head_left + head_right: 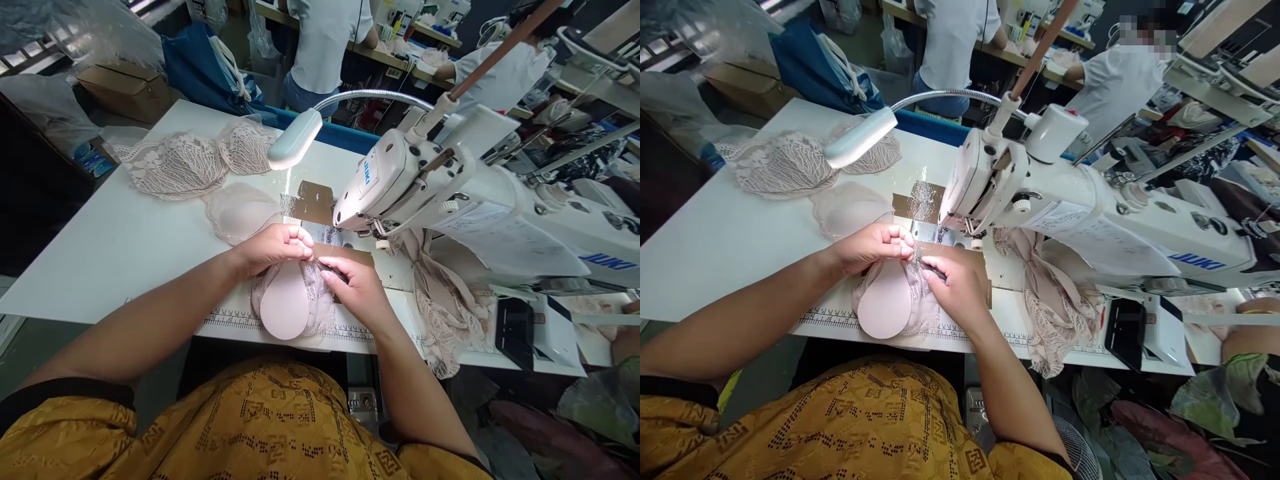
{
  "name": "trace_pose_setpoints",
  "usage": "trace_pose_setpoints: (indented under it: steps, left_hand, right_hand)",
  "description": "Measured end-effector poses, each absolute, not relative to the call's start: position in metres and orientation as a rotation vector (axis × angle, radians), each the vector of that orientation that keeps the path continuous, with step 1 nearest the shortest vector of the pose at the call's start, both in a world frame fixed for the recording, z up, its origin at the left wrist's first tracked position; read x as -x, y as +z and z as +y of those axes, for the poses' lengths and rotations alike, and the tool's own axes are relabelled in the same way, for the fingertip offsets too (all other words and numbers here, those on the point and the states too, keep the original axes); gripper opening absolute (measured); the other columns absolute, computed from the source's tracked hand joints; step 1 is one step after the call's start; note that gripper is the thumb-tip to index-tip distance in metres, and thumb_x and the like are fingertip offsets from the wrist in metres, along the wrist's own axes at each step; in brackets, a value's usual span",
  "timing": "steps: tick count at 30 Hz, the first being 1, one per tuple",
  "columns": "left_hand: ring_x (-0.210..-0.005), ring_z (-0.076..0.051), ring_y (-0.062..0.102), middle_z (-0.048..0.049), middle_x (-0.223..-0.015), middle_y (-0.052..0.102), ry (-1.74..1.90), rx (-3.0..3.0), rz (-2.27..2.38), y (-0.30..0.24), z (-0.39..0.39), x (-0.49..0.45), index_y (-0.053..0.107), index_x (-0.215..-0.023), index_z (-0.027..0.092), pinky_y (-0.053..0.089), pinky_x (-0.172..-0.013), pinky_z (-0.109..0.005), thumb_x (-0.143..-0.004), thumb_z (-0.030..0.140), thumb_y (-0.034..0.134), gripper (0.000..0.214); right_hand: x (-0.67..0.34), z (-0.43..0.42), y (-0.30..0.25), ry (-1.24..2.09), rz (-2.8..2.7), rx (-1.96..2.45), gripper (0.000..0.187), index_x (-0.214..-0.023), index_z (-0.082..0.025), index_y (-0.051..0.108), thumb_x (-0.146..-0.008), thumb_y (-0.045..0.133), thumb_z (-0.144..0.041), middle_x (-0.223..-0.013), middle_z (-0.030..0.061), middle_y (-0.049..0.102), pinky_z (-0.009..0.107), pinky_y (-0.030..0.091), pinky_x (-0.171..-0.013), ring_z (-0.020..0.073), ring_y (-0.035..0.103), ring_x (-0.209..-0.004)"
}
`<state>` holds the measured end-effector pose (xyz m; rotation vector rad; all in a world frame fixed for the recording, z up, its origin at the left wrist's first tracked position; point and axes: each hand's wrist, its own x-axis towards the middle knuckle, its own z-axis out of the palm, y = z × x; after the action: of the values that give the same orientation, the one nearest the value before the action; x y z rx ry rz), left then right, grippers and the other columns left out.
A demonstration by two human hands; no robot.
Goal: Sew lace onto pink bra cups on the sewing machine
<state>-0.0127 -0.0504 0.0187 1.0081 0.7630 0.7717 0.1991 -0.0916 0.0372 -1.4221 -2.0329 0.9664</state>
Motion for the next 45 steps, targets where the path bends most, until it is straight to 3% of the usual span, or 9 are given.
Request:
trace_pose_setpoints:
  steps: [7,17,20,22,25,28,33,38,45]
  left_hand:
    - [-0.075,-0.011,0.067,-0.0045,-0.077,0.07,0.876,-0.933,0.818,0.013,-0.05,0.01,0.063,-0.086,0.011,0.051,-0.072,-0.023,-0.073,0.013,0.074,0.017]
    - [-0.071,-0.01,0.064,-0.0034,-0.076,0.069,0.955,-0.854,0.78,0.012,-0.051,0.005,0.06,-0.087,0.012,0.049,-0.07,-0.023,-0.07,0.014,0.076,0.023]
    - [-0.082,-0.013,0.066,-0.0057,-0.087,0.069,0.924,-0.902,0.8,0.013,-0.047,0.01,0.061,-0.089,0.012,0.05,-0.077,-0.026,-0.075,0.022,0.074,0.022]
    - [-0.083,-0.013,0.065,-0.006,-0.093,0.068,0.851,-1.013,0.895,0.016,-0.042,0.019,0.063,-0.093,0.014,0.049,-0.072,-0.024,-0.08,0.032,0.07,0.024]
    - [-0.067,-0.012,0.059,-0.0018,-0.08,0.064,0.599,-1.311,0.99,0.022,-0.038,0.034,0.065,-0.099,0.016,0.041,-0.055,-0.021,-0.076,0.037,0.073,0.033]
    - [-0.055,-0.01,0.049,0.0028,-0.064,0.055,0.362,-1.621,0.968,0.028,-0.041,0.039,0.064,-0.08,0.016,0.032,-0.048,-0.022,-0.067,0.027,0.076,0.021]
    - [-0.054,-0.009,0.042,0.0041,-0.063,0.049,0.491,-1.714,0.835,0.032,-0.055,0.019,0.059,-0.073,0.016,0.03,-0.048,-0.02,-0.072,0.025,0.068,0.013]
    - [-0.055,-0.008,0.043,0.0033,-0.063,0.052,0.548,-1.529,0.89,0.029,-0.055,0.013,0.059,-0.073,0.015,0.032,-0.049,-0.019,-0.072,0.029,0.072,0.02]
    - [-0.061,-0.01,0.052,0.0,-0.069,0.062,0.479,-1.346,0.872,0.019,-0.052,0.017,0.071,-0.084,0.014,0.04,-0.055,-0.021,-0.076,0.036,0.072,0.023]
  right_hand:
    - [-0.199,-0.088,0.034,0.93,-1.929,1.447,0.028,-0.112,-0.021,0.071,-0.087,0.059,-0.03,-0.109,0.0055,0.074,0.039,0.054,-0.087,0.023,0.069,-0.099]
    - [-0.178,-0.082,0.037,0.955,-2.031,1.364,0.025,-0.107,-0.024,0.072,-0.086,0.06,-0.025,-0.111,0.0039,0.074,0.039,0.051,-0.092,0.0232,0.068,-0.103]
    - [-0.178,-0.078,0.028,0.921,-1.995,1.36,0.023,-0.104,-0.022,0.072,-0.086,0.058,-0.025,-0.108,0.0045,0.074,0.038,0.049,-0.093,0.022,0.067,-0.102]
    - [-0.183,-0.076,0.021,0.939,-1.943,1.368,0.024,-0.106,-0.021,0.071,-0.086,0.059,-0.028,-0.107,0.0054,0.074,0.036,0.05,-0.089,0.021,0.067,-0.099]
    - [-0.196,-0.074,0.016,1.008,-1.867,1.398,0.029,-0.108,-0.019,0.067,-0.085,0.061,-0.037,-0.092,0.0037,0.072,0.032,0.051,-0.075,0.0182,0.066,-0.082]
    - [-0.203,-0.075,0.02,1.002,-1.87,1.445,0.03,-0.098,-0.018,0.066,-0.082,0.065,-0.043,-0.071,-0.0009,0.064,0.028,0.046,-0.061,0.0146,0.058,-0.063]
    - [-0.198,-0.075,0.032,0.865,-2.098,1.282,0.02,-0.091,-0.02,0.066,-0.079,0.069,-0.035,-0.091,0.0036,0.069,0.03,0.048,-0.072,0.0188,0.062,-0.082]
    - [-0.192,-0.077,0.031,0.972,-2.119,1.259,0.016,-0.074,-0.019,0.062,-0.085,0.061,-0.031,-0.072,0.0004,0.063,0.027,0.045,-0.064,0.0157,0.057,-0.069]
    - [-0.209,-0.075,0.026,1.121,-1.991,1.194,0.031,-0.11,-0.02,0.061,-0.089,0.057,-0.043,-0.089,0.0026,0.064,0.029,0.047,-0.071,0.016,0.059,-0.079]
